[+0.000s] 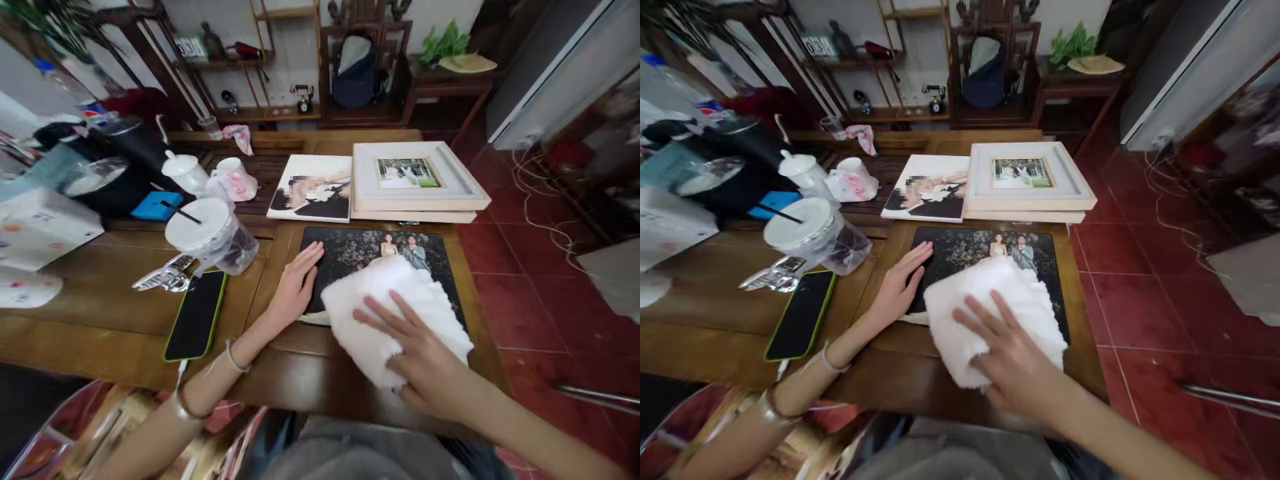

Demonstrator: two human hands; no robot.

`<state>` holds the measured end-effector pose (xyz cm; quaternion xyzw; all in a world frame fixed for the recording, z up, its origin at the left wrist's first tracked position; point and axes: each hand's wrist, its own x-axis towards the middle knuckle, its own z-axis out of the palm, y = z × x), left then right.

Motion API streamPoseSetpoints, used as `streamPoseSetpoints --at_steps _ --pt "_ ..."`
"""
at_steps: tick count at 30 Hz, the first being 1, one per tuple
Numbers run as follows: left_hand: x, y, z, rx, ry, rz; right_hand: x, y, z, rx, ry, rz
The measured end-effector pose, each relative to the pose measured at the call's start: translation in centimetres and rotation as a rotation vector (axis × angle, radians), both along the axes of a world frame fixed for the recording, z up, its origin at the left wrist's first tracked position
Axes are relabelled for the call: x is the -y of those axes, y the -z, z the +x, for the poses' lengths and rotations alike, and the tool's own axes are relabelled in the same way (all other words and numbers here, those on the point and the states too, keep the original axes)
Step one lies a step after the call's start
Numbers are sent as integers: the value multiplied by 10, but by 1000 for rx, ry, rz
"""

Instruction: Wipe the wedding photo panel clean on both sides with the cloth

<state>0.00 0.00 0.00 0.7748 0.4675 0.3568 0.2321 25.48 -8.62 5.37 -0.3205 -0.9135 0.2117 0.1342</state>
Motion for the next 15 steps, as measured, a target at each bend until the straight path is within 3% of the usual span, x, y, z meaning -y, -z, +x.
streamPoseSetpoints --at_steps 3,6,11,15 --pt "-1 -1 1 -1 2 -10 -3 -3 8 -10 -130 -29" --pt "-1 -1 1 -11 10 -18 -21 -5 19 13 -145 12" --pt "-2 0 0 -22 23 -12 -76 -5 33 37 95 213" --pt "-2 -1 0 -20 21 -21 -112 0 25 100 289 272"
